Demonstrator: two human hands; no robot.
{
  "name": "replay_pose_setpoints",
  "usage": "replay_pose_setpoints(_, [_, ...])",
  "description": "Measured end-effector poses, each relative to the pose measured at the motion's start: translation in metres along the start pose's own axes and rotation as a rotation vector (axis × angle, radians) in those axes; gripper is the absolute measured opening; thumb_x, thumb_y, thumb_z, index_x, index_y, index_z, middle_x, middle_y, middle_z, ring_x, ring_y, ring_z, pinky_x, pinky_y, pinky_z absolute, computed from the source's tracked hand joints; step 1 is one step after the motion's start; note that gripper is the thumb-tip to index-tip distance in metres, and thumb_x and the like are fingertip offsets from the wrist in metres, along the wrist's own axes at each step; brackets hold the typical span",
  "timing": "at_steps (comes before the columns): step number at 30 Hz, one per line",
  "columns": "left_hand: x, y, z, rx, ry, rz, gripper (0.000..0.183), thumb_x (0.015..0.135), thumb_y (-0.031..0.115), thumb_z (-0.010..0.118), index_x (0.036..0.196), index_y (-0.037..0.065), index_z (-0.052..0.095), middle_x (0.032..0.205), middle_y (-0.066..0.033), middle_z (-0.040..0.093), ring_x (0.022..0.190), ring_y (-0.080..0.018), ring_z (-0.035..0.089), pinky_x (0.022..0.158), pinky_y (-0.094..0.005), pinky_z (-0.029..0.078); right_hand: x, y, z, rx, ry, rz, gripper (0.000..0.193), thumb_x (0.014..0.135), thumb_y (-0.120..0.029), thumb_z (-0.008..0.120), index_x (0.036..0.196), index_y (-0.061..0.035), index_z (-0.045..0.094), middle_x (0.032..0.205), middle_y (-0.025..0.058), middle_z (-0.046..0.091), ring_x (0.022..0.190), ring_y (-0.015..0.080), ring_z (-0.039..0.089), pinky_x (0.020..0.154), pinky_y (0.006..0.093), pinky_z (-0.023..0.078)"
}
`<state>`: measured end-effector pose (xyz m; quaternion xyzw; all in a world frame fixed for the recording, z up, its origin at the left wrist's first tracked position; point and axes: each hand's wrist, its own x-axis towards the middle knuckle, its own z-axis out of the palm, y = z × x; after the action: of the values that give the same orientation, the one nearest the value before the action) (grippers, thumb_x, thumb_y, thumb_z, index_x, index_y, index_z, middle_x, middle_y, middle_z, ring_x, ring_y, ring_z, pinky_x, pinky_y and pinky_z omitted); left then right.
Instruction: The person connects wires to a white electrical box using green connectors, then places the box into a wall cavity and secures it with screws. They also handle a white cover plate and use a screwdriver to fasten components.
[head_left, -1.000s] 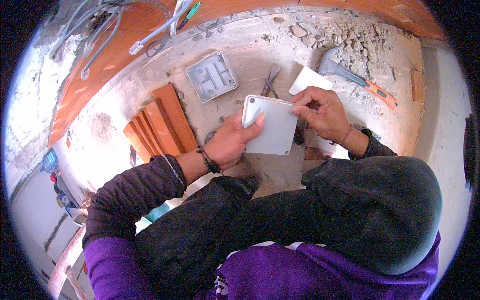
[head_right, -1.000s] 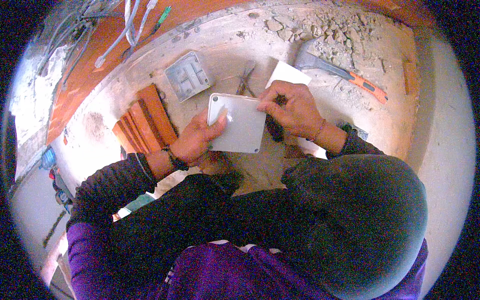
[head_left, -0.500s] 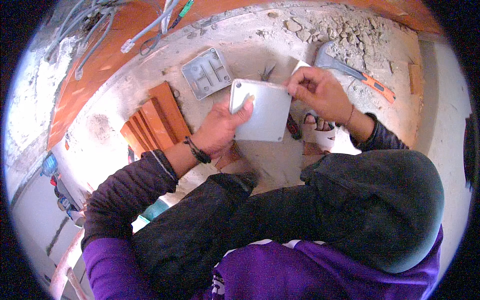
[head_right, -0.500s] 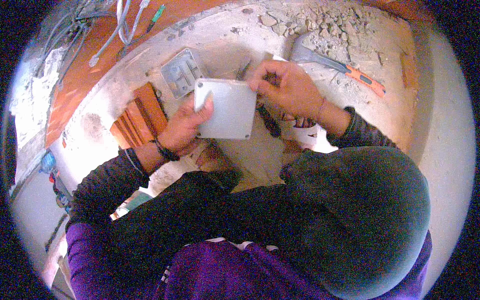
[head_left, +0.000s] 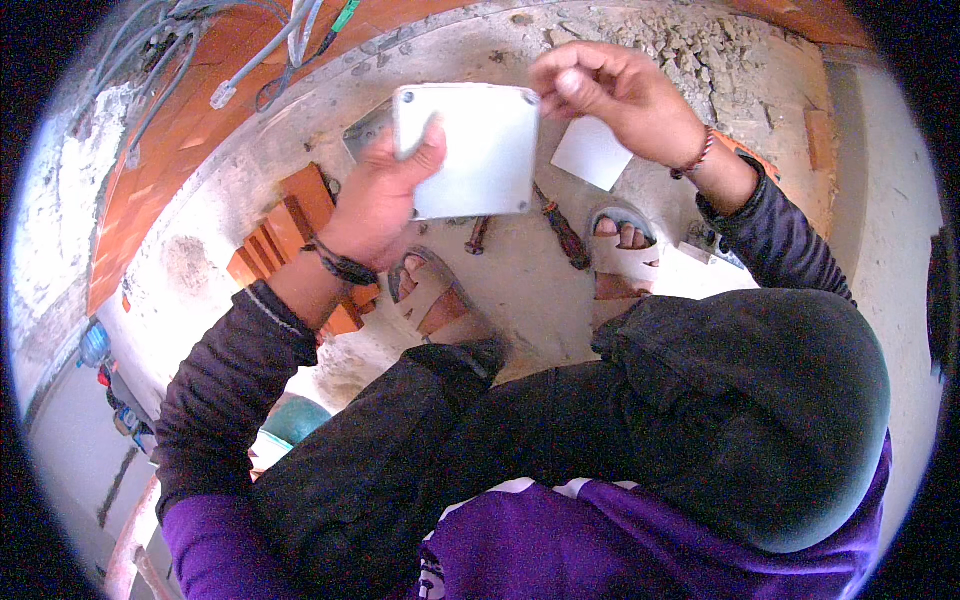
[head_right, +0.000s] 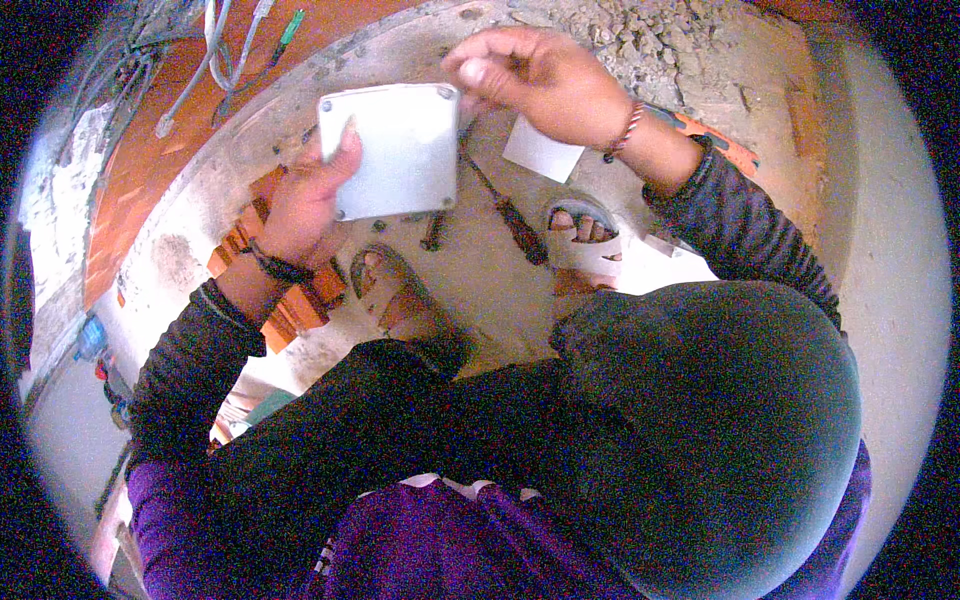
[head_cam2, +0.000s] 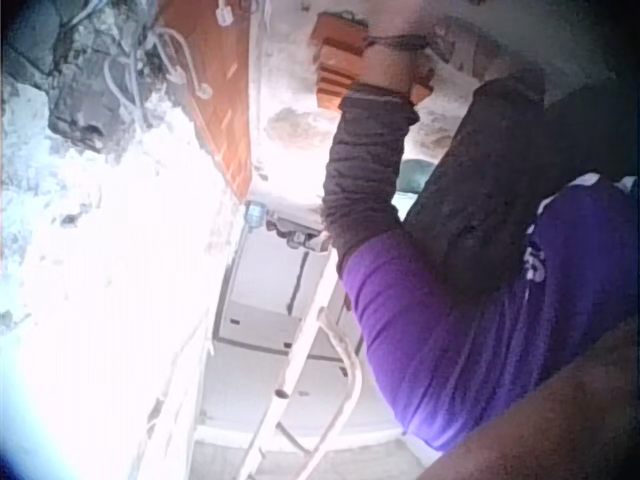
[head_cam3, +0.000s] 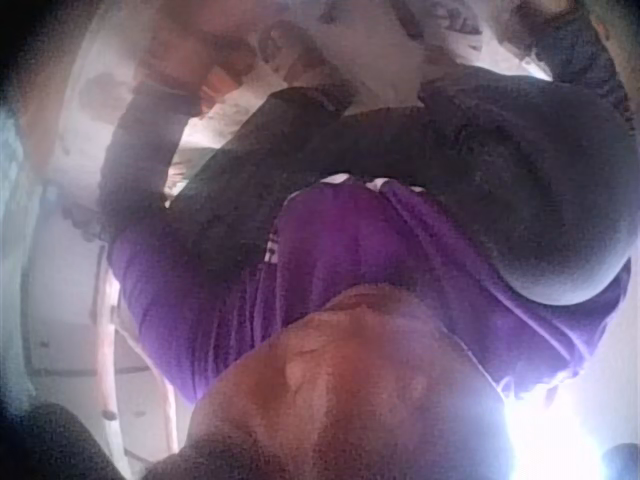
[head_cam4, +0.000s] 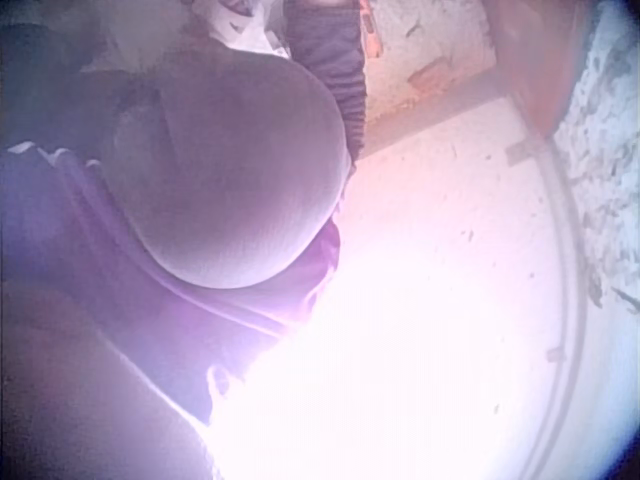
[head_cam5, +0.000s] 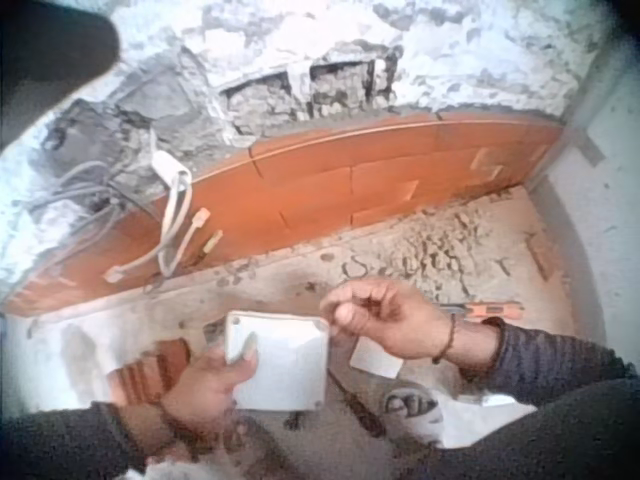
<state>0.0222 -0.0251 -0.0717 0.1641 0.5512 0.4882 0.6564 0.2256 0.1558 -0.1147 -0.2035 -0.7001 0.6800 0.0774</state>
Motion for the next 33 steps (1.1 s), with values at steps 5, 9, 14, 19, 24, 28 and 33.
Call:
replay_pose_setpoints(5, [-0.019,0.011,-0.038,-0.024,0.157,-0.024,0.042,0.101,0.028,0.052,0.133,0.001,0.047,0.127,-0.0095,0.059,0.116,-0.0203,0.058,0.098,-0.0375,0.049,-0.036,0.027,-0.012,-1.076,-0.144,-0.237,0.052,0.076,-0.005,0.068,0.126,-0.0186,0.060,0.129,0.0066,0.058,0.122,0.0268,0.049,0.104,0.0412,0.039])
replay_pose_setpoints(9, [-0.033,0.009,-0.052,0.035,0.262,-0.018,0.047,0.101,0.034,0.051,0.137,0.004,0.045,0.130,-0.0094,0.059,0.119,-0.0228,0.058,0.104,-0.0392,0.045,-0.048,0.058,-0.020,-1.404,-0.260,-0.268,0.058,0.074,-0.005,0.064,0.130,-0.0187,0.058,0.137,0.0071,0.051,0.129,0.0266,0.044,0.109,0.0397,0.033])
replay_pose_setpoints(14, [-0.047,0.000,-0.077,0.004,0.285,0.011,0.050,0.101,0.035,0.051,0.138,0.004,0.043,0.132,-0.0095,0.057,0.121,-0.0234,0.056,0.103,-0.0393,0.046,-0.080,0.023,-0.022,-1.235,-0.146,-0.067,0.062,0.067,-0.012,0.074,0.127,-0.0131,0.058,0.127,0.0117,0.054,0.123,0.0311,0.048,0.105,0.0422,0.037])
replay_pose_setpoints(19, [-0.056,0.001,-0.090,-0.127,0.275,0.052,0.047,0.101,0.033,0.053,0.136,0.003,0.045,0.131,-0.0089,0.058,0.120,-0.0214,0.056,0.102,-0.0379,0.045,-0.147,0.045,-0.050,-1.112,0.165,0.120,0.074,0.058,-0.015,0.083,0.126,-0.0104,0.055,0.127,0.0136,0.051,0.120,0.0361,0.048,0.103,0.0474,0.040])
replay_pose_setpoints(24, [-0.064,0.001,-0.096,-0.028,0.364,0.044,0.049,0.101,0.034,0.052,0.138,0.003,0.043,0.133,-0.0087,0.055,0.123,-0.0218,0.054,0.103,-0.0374,0.044,-0.165,0.060,-0.051,-1.215,0.091,0.172,0.079,0.057,-0.018,0.084,0.129,-0.0103,0.053,0.130,0.0139,0.049,0.122,0.0360,0.047,0.105,0.0473,0.038])
replay_pose_setpoints(28, [-0.064,-0.001,-0.103,-0.062,0.381,0.019,0.050,0.101,0.034,0.052,0.139,0.004,0.041,0.133,-0.0087,0.055,0.123,-0.0214,0.054,0.103,-0.0372,0.044,-0.158,0.050,-0.046,-1.157,0.129,0.081,0.073,0.063,-0.017,0.082,0.129,-0.0101,0.053,0.128,0.0149,0.050,0.121,0.0358,0.048,0.105,0.0459,0.039])
replay_pose_setpoints(33, [-0.072,0.002,-0.102,-0.014,0.454,0.062,0.049,0.101,0.033,0.053,0.139,0.005,0.041,0.129,-0.0073,0.057,0.118,-0.0204,0.057,0.098,-0.0369,0.047,-0.094,0.037,0.030,-0.908,-0.216,-0.025,0.050,0.076,-0.018,0.073,0.124,-0.0134,0.058,0.116,0.0154,0.057,0.108,0.0353,0.056,0.092,0.0437,0.048])
